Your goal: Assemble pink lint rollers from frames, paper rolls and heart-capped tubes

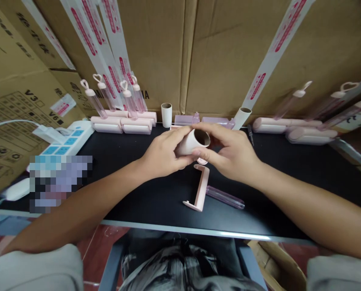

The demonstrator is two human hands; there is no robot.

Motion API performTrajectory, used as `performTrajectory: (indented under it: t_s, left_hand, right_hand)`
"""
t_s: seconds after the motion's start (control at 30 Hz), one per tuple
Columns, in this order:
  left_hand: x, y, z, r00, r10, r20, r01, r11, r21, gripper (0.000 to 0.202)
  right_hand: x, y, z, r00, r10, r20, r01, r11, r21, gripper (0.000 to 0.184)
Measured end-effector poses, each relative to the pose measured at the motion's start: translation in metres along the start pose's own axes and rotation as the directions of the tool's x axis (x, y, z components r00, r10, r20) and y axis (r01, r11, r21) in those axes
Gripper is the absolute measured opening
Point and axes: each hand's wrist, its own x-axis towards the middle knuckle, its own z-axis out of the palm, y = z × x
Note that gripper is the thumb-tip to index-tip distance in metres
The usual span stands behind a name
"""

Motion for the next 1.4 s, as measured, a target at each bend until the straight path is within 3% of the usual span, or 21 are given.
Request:
performTrajectory:
  t_s: [0.1,0.2,0.27,0.33,0.47,0.53,0.57,0.63,0.7,0.73,0.77,0.8,0.83,0.87,0.93,1.03,1.17,1.33,1.4]
  left_hand:
    - [0.005,-0.01,-0.009,0.978,-0.201,-0.057,0.202,0.979,0.017,0.053]
    - [0.004,-0.038,-0.016,0.855,-0.5,-0.14,0.506,0.863,0.004,0.056]
    - [0.002,-0.059,-0.015,0.769,-0.625,-0.129,0.631,0.776,-0.002,0.059]
    - [-0.001,-0.075,-0.009,0.724,-0.683,-0.097,0.687,0.726,0.009,0.059]
    - [-0.006,-0.095,0.002,0.714,-0.698,-0.06,0.7,0.715,0.01,0.063]
    - [-0.006,-0.096,0.001,0.758,-0.648,-0.08,0.648,0.761,-0.03,0.076]
    - [-0.006,-0.093,-0.003,0.797,-0.592,-0.123,0.592,0.805,-0.041,0.082]
    - [-0.004,-0.074,-0.014,0.875,-0.397,-0.278,0.412,0.911,-0.005,0.079]
    - [-0.003,-0.04,-0.026,0.88,-0.161,-0.447,0.217,0.973,0.078,0.042]
    - [-0.003,-0.02,-0.03,0.863,-0.057,-0.502,0.114,0.99,0.084,0.026]
    - [-0.005,0.0,-0.031,0.887,-0.079,-0.456,0.089,0.996,-0.001,0.03]
    - [-0.007,0.018,-0.03,0.935,-0.23,-0.269,0.181,0.964,-0.193,0.04]
    - [-0.01,0.034,-0.026,0.928,-0.368,0.056,0.359,0.845,-0.396,0.042]
    - [-0.014,0.046,-0.021,0.854,-0.392,0.342,0.52,0.678,-0.52,0.044]
    - [-0.023,0.058,-0.008,0.752,-0.288,0.592,0.657,0.405,-0.636,0.049]
    - [-0.034,0.057,0.006,0.719,-0.123,0.684,0.695,0.138,-0.706,0.055]
    - [-0.046,0.051,0.008,0.722,-0.014,0.692,0.692,0.003,-0.722,0.045]
    - [-0.067,0.054,0.021,0.662,0.268,0.7,0.749,-0.201,-0.632,0.044]
    - [-0.077,0.058,0.03,0.674,0.29,0.679,0.738,-0.272,-0.617,0.045]
  right_hand:
    - [0.0,-0.006,-0.001,0.998,0.012,0.055,-0.013,1.0,0.009,0.056]
    - [-0.009,-0.011,-0.015,0.965,0.096,0.245,-0.067,0.99,-0.122,0.027]
    - [-0.02,-0.014,-0.023,0.875,0.193,0.444,-0.097,0.968,-0.23,0.027]
    - [-0.033,-0.017,-0.026,0.757,0.298,0.581,-0.113,0.936,-0.334,0.029]
    - [-0.058,-0.017,-0.018,0.612,0.439,0.658,-0.095,0.866,-0.491,0.028]
    - [-0.066,-0.014,-0.011,0.588,0.442,0.678,-0.098,0.87,-0.482,0.02]
    - [-0.069,-0.012,-0.008,0.599,0.418,0.683,-0.101,0.885,-0.454,0.015]
    - [-0.073,-0.009,-0.004,0.677,0.314,0.665,-0.09,0.933,-0.349,0.009]
    - [-0.075,-0.008,-0.003,0.8,0.156,0.579,-0.037,0.977,-0.211,0.01]
    - [-0.075,-0.008,-0.003,0.86,0.08,0.504,-0.001,0.988,-0.155,0.012]
    - [-0.075,-0.008,-0.003,0.908,0.014,0.419,0.041,0.992,-0.12,0.014]
    - [-0.075,-0.009,-0.003,0.941,-0.041,0.336,0.082,0.991,-0.11,0.016]
    - [-0.074,-0.01,-0.002,0.96,-0.082,0.267,0.117,0.986,-0.118,0.018]
    - [-0.072,-0.011,-0.001,0.97,-0.119,0.214,0.149,0.98,-0.131,0.02]
    - [-0.07,-0.013,0.002,0.972,-0.185,0.145,0.205,0.97,-0.134,0.023]
    - [-0.07,-0.017,0.005,0.976,-0.2,0.081,0.206,0.976,-0.068,0.035]
    - [-0.072,-0.022,0.007,0.985,-0.098,0.141,0.09,0.994,0.06,0.051]
    - [-0.077,-0.02,0.013,0.93,-0.159,0.332,0.064,0.958,0.281,0.055]
    - [-0.078,-0.02,0.013,0.911,-0.177,0.372,0.074,0.959,0.275,0.056]
